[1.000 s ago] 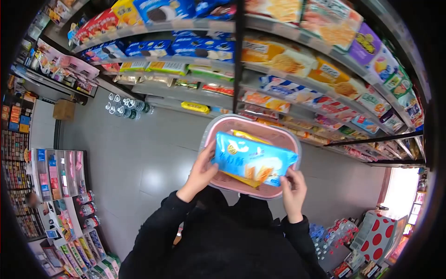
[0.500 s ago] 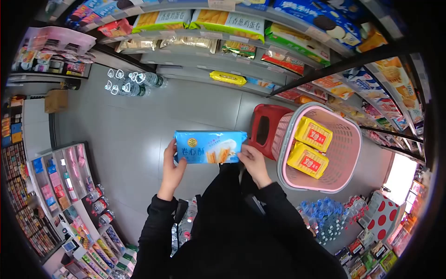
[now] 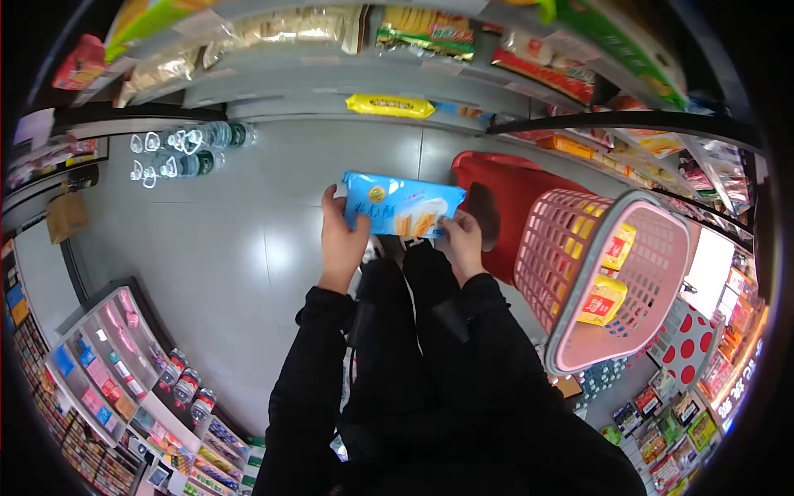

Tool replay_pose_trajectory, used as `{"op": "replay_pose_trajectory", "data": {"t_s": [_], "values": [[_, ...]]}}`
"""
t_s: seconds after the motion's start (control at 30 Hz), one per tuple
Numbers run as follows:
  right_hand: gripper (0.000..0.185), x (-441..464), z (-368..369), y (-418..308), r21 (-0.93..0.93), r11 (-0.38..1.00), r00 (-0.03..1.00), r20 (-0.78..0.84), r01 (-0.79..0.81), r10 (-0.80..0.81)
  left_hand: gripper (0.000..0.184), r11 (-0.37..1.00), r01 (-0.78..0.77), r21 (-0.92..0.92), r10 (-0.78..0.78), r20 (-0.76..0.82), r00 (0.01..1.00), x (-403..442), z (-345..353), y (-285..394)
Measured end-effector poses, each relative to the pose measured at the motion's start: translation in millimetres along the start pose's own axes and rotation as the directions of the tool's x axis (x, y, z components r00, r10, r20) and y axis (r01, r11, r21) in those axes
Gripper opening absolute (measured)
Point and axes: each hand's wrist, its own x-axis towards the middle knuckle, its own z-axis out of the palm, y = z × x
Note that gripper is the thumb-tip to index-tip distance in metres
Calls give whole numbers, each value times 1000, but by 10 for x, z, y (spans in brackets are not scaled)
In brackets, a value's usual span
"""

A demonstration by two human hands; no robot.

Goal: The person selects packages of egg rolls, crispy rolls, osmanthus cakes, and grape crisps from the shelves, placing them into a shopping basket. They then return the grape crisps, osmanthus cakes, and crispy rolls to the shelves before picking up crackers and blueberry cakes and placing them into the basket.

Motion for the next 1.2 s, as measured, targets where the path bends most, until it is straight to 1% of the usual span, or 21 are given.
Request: {"op": "replay_pose_trajectory", "data": {"t_s": [0.03, 0.07, 0.13, 0.17, 0.2, 0.27, 0.33, 0.4, 0.5, 0.53, 0.6, 0.67, 0.73, 0.77, 0.83, 0.87, 0.93, 1.0, 1.07, 1.13, 1.2], "values": [[28, 5, 29, -77, -29, 999, 999, -37, -25, 24, 60, 1000, 25, -11, -25, 7, 1000, 79, 92, -90], [40, 74, 24, -59, -52, 993, 990, -103, -107, 101, 62, 999, 44, -20, -43, 14, 999, 168, 176, -186], [52, 340, -67, 197, -3, 995, 984, -147, -104, 102, 65, 998, 46, 36, -48, 47, 998, 301, 338, -430], [43, 434, -83, 291, -25, 999, 979, -201, -44, 38, 66, 995, 96, -13, -94, 109, 990, 378, 413, -552], [43, 608, -189, 441, -1, 1000, 991, -134, -27, 27, 67, 988, 143, -58, -131, 175, 976, 483, 487, -685], [49, 781, -202, 436, 36, 999, 997, -72, -22, 25, 66, 987, 146, -66, -128, 229, 965, 676, 649, -963], [46, 950, -188, 480, 45, 998, 991, -130, -37, 43, 65, 971, 191, -147, -122, 383, 916, 854, 732, -988], [41, 1063, -208, 491, 57, 998, 987, -159, -11, 20, 63, 970, 203, -138, -129, 417, 900, 972, 852, -1033], [41, 1276, -260, 496, 139, 989, 972, -233, 52, -19, 62, 944, 128, -304, 22, 445, 895, 1198, 1097, -1189], [41, 1365, -284, 472, 157, 981, 966, -247, 110, -69, 62, 945, 119, -303, 36, 460, 887, 1290, 1179, -1194], [41, 1615, -336, 412, 177, 966, 955, -265, 186, -136, 65, 944, 1, -329, 176, 507, 844, 1480, 1371, -1179], [40, 1840, -387, 406, 140, 930, 916, -273, 339, -293, 65, 953, 3, -304, 168, 534, 828, 1634, 1600, -1154], [42, 2010, -396, 416, 130, 916, 891, -317, 380, -325, 66, 917, 29, -397, 220, 566, 795, 1794, 1848, -1133], [43, 2070, -388, 425, 41, 900, 839, -384, 433, -386, 66, 915, 20, -402, 233, 570, 788, 1849, 1973, -1114], [48, 2227, -427, 470, -147, 864, 740, -459, 482, -491, 67, 899, -118, -422, 340, 501, 796, 1948, 2224, -1097], [48, 2290, -450, 492, -146, 859, 734, -463, 490, -497, 67, 896, -126, -426, 350, 501, 792, 2012, 2333, -1092], [52, 2320, -405, 493, -371, 808, 659, -469, 458, -588, 69, 909, -89, -407, 307, 512, 802, 2142, 2492, -1102], [55, 2388, -404, 499, -394, 782, 642, -447, 483, -623, 70, 904, -61, -422, 305, 538, 786, 2261, 2559, -1091], [55, 2479, -430, 502, -558, 682, 566, -402, 472, -720, 70, 897, -40, -440, 307, 558, 771, 2357, 2586, -1038], [56, 2573, -429, 471, -576, 653, 539, -388, 492, -748, 70, 921, 90, -379, 189, 637, 747, 2374, 2523, -939], [56, 2675, -436, 468, -681, 633, 545, -393, 369, -741, 68, 920, 57, -388, 229, 650, 725, 2445, 2507, -914]]}}
